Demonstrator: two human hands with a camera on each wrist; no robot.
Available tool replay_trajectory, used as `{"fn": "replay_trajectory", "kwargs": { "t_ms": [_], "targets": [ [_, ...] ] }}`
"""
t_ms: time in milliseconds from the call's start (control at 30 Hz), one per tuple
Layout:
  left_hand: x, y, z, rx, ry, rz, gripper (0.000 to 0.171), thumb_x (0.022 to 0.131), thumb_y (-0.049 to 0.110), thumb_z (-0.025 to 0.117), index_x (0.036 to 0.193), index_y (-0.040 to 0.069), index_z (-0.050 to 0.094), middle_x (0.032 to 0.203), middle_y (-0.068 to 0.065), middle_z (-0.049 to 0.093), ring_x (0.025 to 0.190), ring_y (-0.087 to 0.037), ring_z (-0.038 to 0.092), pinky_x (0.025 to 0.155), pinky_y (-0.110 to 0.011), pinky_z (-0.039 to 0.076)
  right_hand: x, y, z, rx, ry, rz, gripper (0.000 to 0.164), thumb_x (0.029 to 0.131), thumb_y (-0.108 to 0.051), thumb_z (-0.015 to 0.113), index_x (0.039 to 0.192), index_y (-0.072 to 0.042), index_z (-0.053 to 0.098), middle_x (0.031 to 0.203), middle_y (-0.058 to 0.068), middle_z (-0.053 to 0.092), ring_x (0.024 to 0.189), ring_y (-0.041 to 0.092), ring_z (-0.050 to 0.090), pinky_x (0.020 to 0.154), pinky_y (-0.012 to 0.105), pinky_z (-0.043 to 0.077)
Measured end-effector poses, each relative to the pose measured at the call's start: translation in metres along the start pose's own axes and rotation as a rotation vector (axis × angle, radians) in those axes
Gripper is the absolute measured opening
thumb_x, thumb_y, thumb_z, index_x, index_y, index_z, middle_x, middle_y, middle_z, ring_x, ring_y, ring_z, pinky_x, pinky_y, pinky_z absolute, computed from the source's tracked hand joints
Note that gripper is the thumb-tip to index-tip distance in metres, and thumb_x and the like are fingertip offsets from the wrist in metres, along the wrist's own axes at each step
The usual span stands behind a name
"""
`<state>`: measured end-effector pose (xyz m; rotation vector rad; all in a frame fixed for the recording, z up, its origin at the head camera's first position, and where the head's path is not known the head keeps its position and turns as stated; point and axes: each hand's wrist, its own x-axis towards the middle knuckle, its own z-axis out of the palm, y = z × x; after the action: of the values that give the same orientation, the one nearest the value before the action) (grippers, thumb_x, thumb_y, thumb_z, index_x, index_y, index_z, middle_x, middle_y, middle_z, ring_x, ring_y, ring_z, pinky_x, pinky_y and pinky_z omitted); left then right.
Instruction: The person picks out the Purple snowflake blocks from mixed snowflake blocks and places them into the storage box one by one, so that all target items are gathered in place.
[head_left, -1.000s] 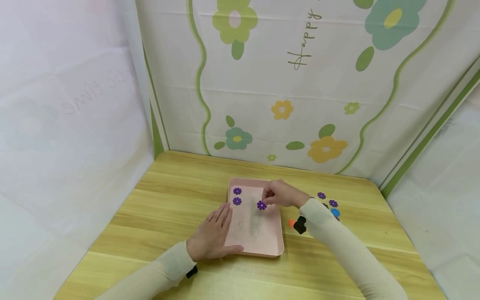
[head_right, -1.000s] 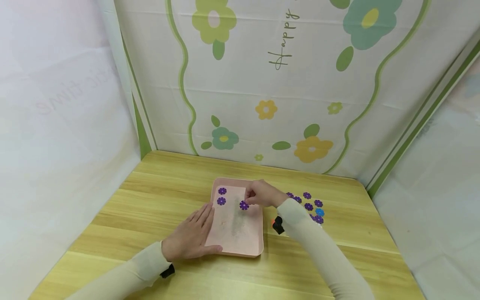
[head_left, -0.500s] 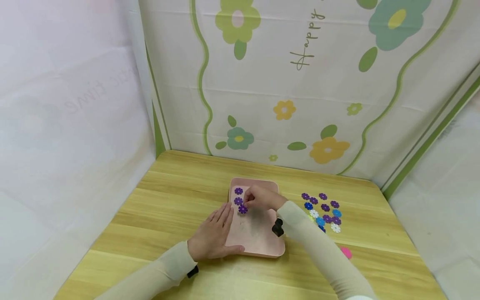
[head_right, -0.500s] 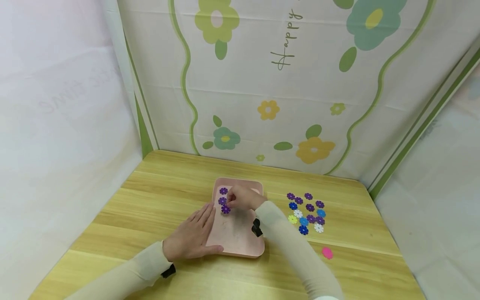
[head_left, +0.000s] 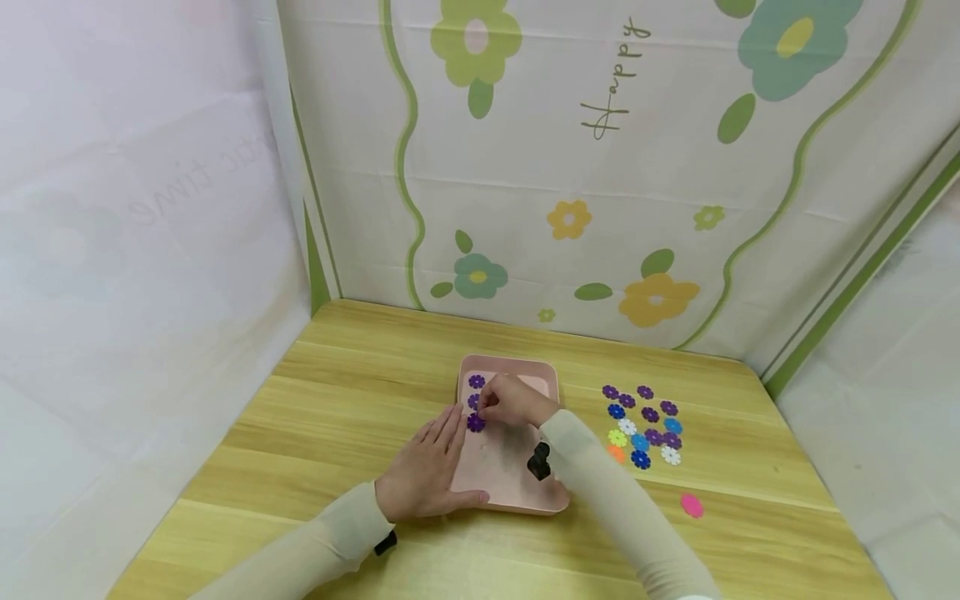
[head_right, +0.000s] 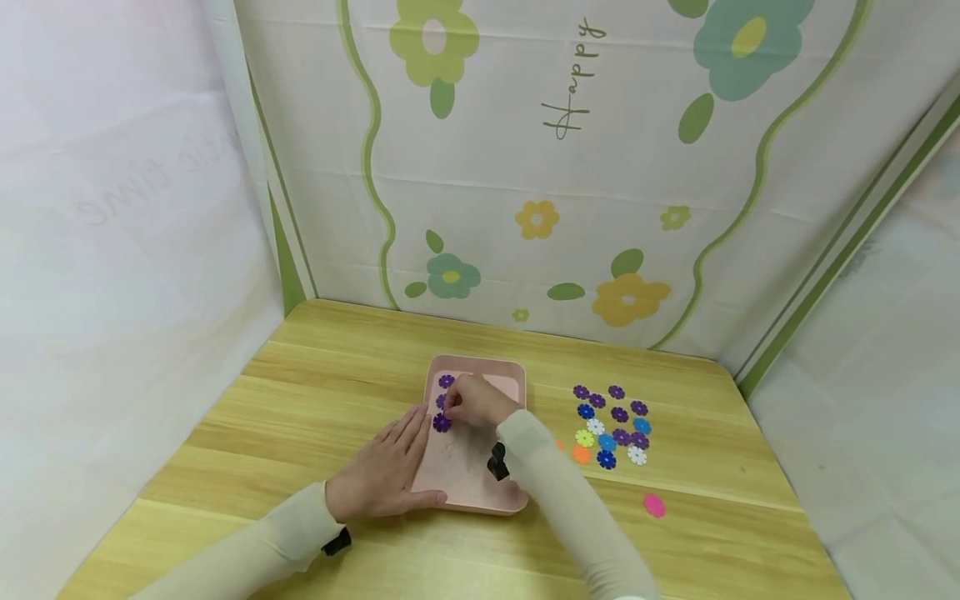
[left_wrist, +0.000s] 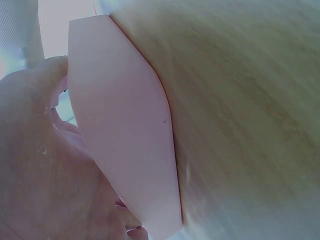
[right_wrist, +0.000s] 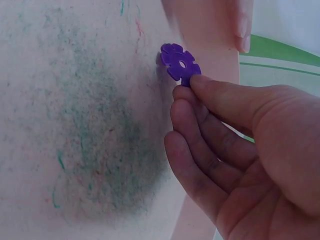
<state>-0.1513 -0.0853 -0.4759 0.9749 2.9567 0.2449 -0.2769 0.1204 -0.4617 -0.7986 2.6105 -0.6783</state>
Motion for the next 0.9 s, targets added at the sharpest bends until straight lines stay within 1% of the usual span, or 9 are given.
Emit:
{"fn": "replay_trajectory", "kwargs": {
  "t_ms": [233, 467, 567, 733, 800, 900],
  "targets": [
    [0.000, 0.000, 0.000, 0.021, -0.007, -0.002, 0.113, 0.095, 0.080, 0.051, 0.162, -0.009, 0.029, 0.172, -0.028, 0.026, 0.161, -0.042, 0.029, 0.128, -0.052, 0.036, 0.000, 0.000, 0.003, 0.029, 0.016, 0.043, 0.012, 0.099, -0.010, 0.074, 0.091, -0.008, 0.082, 0.083, -0.001, 0.076, 0.070, 0.008, 0.060, 0.068, 0.021, 0.053],
    [-0.001, 0.000, 0.002, 0.029, -0.001, 0.003, 0.113, 0.095, 0.081, 0.049, 0.162, -0.009, 0.030, 0.172, -0.029, 0.025, 0.160, -0.042, 0.029, 0.128, -0.052, 0.036, 0.002, 0.003, 0.006, 0.052, 0.025, 0.058, 0.012, 0.099, -0.010, 0.074, 0.091, -0.008, 0.083, 0.082, 0.000, 0.077, 0.069, 0.009, 0.061, 0.068, 0.022, 0.054],
    [0.000, -0.002, 0.005, 0.037, 0.005, 0.007, 0.114, 0.095, 0.082, 0.048, 0.161, -0.009, 0.031, 0.172, -0.029, 0.026, 0.160, -0.042, 0.029, 0.128, -0.053, 0.036, 0.001, 0.003, 0.005, 0.056, 0.022, 0.070, 0.011, 0.099, -0.011, 0.074, 0.093, -0.008, 0.082, 0.084, 0.000, 0.077, 0.071, 0.009, 0.063, 0.070, 0.023, 0.056],
    [0.002, -0.006, 0.015, 0.060, 0.001, -0.007, 0.119, 0.093, 0.088, 0.039, 0.164, -0.006, 0.027, 0.174, -0.025, 0.022, 0.163, -0.038, 0.025, 0.129, -0.051, 0.033, -0.004, 0.002, -0.003, 0.058, 0.012, 0.096, 0.008, 0.099, -0.013, 0.075, 0.098, -0.009, 0.082, 0.090, 0.001, 0.078, 0.077, 0.011, 0.066, 0.077, 0.028, 0.061],
    [0.002, -0.007, 0.018, 0.062, 0.000, -0.015, 0.120, 0.093, 0.090, 0.037, 0.165, -0.005, 0.026, 0.175, -0.024, 0.020, 0.163, -0.037, 0.024, 0.130, -0.050, 0.032, -0.007, 0.002, -0.008, 0.046, 0.012, 0.089, 0.008, 0.098, -0.013, 0.076, 0.099, -0.008, 0.082, 0.092, 0.002, 0.079, 0.078, 0.011, 0.067, 0.078, 0.030, 0.063],
    [0.002, -0.005, 0.014, 0.041, -0.017, -0.022, 0.118, 0.093, 0.088, 0.040, 0.164, -0.005, 0.026, 0.175, -0.024, 0.020, 0.163, -0.038, 0.024, 0.130, -0.050, 0.032, -0.013, 0.005, -0.017, 0.013, 0.023, 0.058, 0.008, 0.098, -0.012, 0.076, 0.100, -0.006, 0.082, 0.093, 0.003, 0.079, 0.080, 0.011, 0.069, 0.080, 0.031, 0.064]
  ]
}}
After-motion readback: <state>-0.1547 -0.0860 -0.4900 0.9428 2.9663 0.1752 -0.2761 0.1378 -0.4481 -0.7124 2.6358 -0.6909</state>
